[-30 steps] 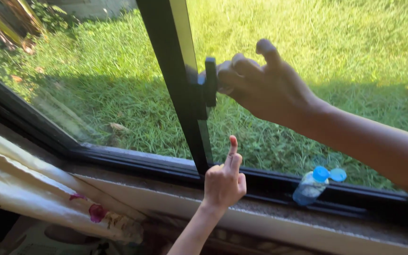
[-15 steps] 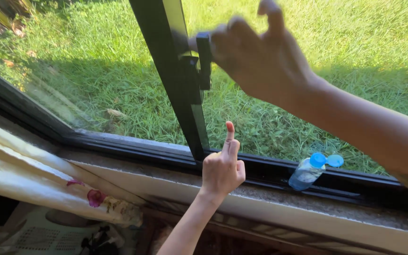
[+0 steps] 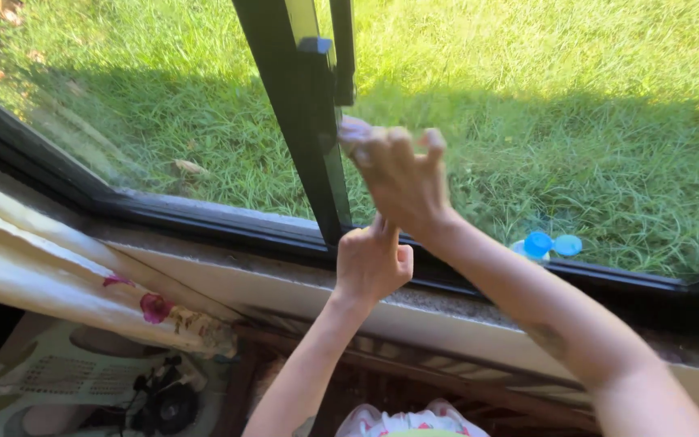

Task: Cleaning the glass panes and frame of a window using cleaning liquid and a cloth.

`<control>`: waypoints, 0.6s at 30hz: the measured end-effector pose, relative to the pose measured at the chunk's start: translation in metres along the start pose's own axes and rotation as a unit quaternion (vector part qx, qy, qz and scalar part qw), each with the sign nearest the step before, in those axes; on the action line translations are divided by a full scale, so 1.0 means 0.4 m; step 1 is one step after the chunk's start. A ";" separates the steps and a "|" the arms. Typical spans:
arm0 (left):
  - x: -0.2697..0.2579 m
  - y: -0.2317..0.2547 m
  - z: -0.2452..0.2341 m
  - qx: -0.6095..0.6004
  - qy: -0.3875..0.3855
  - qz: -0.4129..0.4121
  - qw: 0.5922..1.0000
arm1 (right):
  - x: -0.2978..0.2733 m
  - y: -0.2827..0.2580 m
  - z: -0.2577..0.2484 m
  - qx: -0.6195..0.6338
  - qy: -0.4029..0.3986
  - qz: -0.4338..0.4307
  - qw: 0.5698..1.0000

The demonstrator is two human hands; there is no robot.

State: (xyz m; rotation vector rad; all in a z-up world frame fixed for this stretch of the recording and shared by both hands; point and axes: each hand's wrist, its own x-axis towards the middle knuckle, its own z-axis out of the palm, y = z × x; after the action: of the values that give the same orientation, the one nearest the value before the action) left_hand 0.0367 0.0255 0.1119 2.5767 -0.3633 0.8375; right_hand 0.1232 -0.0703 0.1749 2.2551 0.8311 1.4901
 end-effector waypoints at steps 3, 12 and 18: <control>-0.026 -0.020 0.012 0.017 -0.047 -0.016 0.999 | -0.034 -0.031 0.004 0.080 -0.010 0.024 0.996; -0.196 -0.019 -0.033 -0.049 0.038 0.211 0.975 | -0.326 -0.145 0.086 0.060 -0.106 -0.149 0.981; -0.339 -0.085 -0.098 -0.038 0.034 0.141 0.989 | -0.350 -0.178 0.006 0.184 -0.179 -0.086 0.963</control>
State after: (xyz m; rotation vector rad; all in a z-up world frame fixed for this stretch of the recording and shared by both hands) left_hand -0.0772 0.0895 0.0486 2.4537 -0.7354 0.9850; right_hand 0.0640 -0.1015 0.0327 2.5242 1.2257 0.8656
